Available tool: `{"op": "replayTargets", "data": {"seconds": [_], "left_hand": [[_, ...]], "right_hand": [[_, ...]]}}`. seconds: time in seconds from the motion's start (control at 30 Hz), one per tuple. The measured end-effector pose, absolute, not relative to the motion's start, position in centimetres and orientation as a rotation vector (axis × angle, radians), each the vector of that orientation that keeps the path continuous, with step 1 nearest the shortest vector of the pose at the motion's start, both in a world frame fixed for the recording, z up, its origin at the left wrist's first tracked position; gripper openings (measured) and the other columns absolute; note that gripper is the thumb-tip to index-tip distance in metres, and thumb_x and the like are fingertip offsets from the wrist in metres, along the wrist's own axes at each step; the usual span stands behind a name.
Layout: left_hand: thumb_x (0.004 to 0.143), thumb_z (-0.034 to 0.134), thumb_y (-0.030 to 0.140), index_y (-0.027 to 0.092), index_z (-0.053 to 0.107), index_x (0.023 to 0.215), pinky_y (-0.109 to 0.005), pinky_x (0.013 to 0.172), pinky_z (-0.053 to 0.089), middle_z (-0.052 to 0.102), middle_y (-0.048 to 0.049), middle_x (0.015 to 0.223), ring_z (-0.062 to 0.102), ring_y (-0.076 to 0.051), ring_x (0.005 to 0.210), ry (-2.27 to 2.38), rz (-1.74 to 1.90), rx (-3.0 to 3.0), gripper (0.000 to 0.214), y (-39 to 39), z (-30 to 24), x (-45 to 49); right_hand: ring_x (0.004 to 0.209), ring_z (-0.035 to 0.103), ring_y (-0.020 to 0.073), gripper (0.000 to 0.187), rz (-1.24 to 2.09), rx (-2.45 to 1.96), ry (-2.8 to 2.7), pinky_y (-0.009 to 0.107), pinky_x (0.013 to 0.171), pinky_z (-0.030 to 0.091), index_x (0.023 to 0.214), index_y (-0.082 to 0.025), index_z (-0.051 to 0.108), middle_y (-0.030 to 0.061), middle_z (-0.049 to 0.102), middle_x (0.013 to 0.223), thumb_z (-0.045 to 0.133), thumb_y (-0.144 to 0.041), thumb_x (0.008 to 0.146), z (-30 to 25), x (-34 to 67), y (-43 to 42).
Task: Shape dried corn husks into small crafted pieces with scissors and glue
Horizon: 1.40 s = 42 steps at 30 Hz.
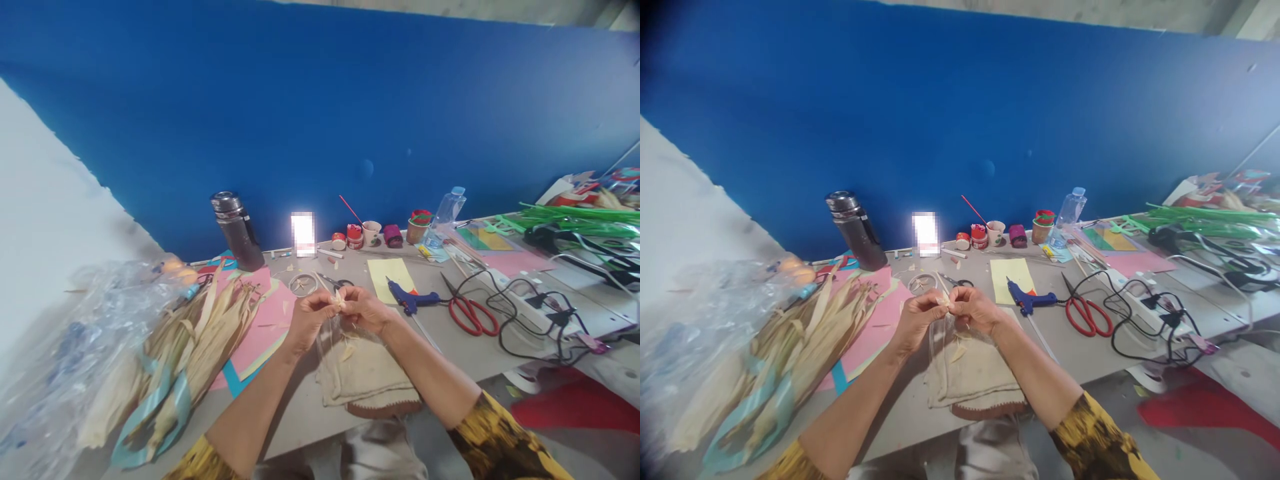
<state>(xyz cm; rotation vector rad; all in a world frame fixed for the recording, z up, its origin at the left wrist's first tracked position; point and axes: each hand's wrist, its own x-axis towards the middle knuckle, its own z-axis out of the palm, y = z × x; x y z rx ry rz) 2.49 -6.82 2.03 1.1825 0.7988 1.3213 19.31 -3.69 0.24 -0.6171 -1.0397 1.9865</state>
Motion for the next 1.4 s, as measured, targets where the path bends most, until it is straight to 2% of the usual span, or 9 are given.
{"op": "replayTargets", "data": {"seconds": [0.23, 0.57, 0.8, 1.1, 1.4], "left_hand": [[0.057, 0.091, 0.028, 0.015, 0.073, 0.067, -0.026, 0.064, 0.044, 0.064, -0.0014, 0.071, 0.055, -0.012, 0.065, 0.846, 1.208, 1.060, 0.024, -6.3, 1.5, 2.0], [0.056, 0.091, 0.027, 0.015, 0.071, 0.065, -0.025, 0.063, 0.044, 0.061, -0.0003, 0.066, 0.054, -0.012, 0.064, 0.901, 1.224, 1.113, 0.025, -6.5, 1.9, 1.9], [0.055, 0.091, 0.027, 0.015, 0.070, 0.064, -0.024, 0.061, 0.041, 0.060, 0.0004, 0.065, 0.052, -0.011, 0.062, 0.885, 1.244, 1.077, 0.026, -6.8, 2.1, 2.2], [0.063, 0.089, 0.032, 0.015, 0.069, 0.067, -0.025, 0.062, 0.040, 0.057, 0.0011, 0.066, 0.050, -0.011, 0.063, 0.797, 1.253, 1.133, 0.026, -6.7, 1.7, 2.3], [0.069, 0.086, 0.038, 0.015, 0.072, 0.076, -0.027, 0.064, 0.042, 0.062, -0.0027, 0.070, 0.053, -0.013, 0.064, 0.806, 1.240, 1.131, 0.027, -6.3, 0.7, 2.4]], "right_hand": [[0.052, 0.041, 0.0052, 0.038, 2.001, -0.622, -1.051, 0.016, 0.045, 0.023, 0.071, -0.017, 0.062, -0.0034, 0.054, 0.062, 0.095, -0.030, 0.056, 0.5, 19.2, -3.9], [0.050, 0.036, 0.0049, 0.040, 1.948, -0.672, -1.066, 0.018, 0.045, 0.019, 0.070, -0.017, 0.061, -0.0044, 0.054, 0.057, 0.095, -0.031, 0.054, 1.1, 19.2, -4.2], [0.048, 0.036, 0.0046, 0.041, 1.948, -0.679, -1.083, 0.018, 0.045, 0.021, 0.073, -0.017, 0.061, -0.0046, 0.055, 0.058, 0.094, -0.032, 0.054, 1.0, 19.2, -4.2], [0.050, 0.042, 0.0064, 0.042, 1.910, -0.636, -1.127, 0.019, 0.044, 0.022, 0.071, -0.017, 0.062, -0.0033, 0.056, 0.057, 0.095, -0.037, 0.055, 0.6, 19.0, -4.1], [0.048, 0.038, 0.0066, 0.043, 1.807, -0.666, -1.165, 0.019, 0.042, 0.020, 0.070, -0.017, 0.061, -0.0056, 0.049, 0.053, 0.094, -0.043, 0.057, 0.9, 18.7, -4.2]]}}
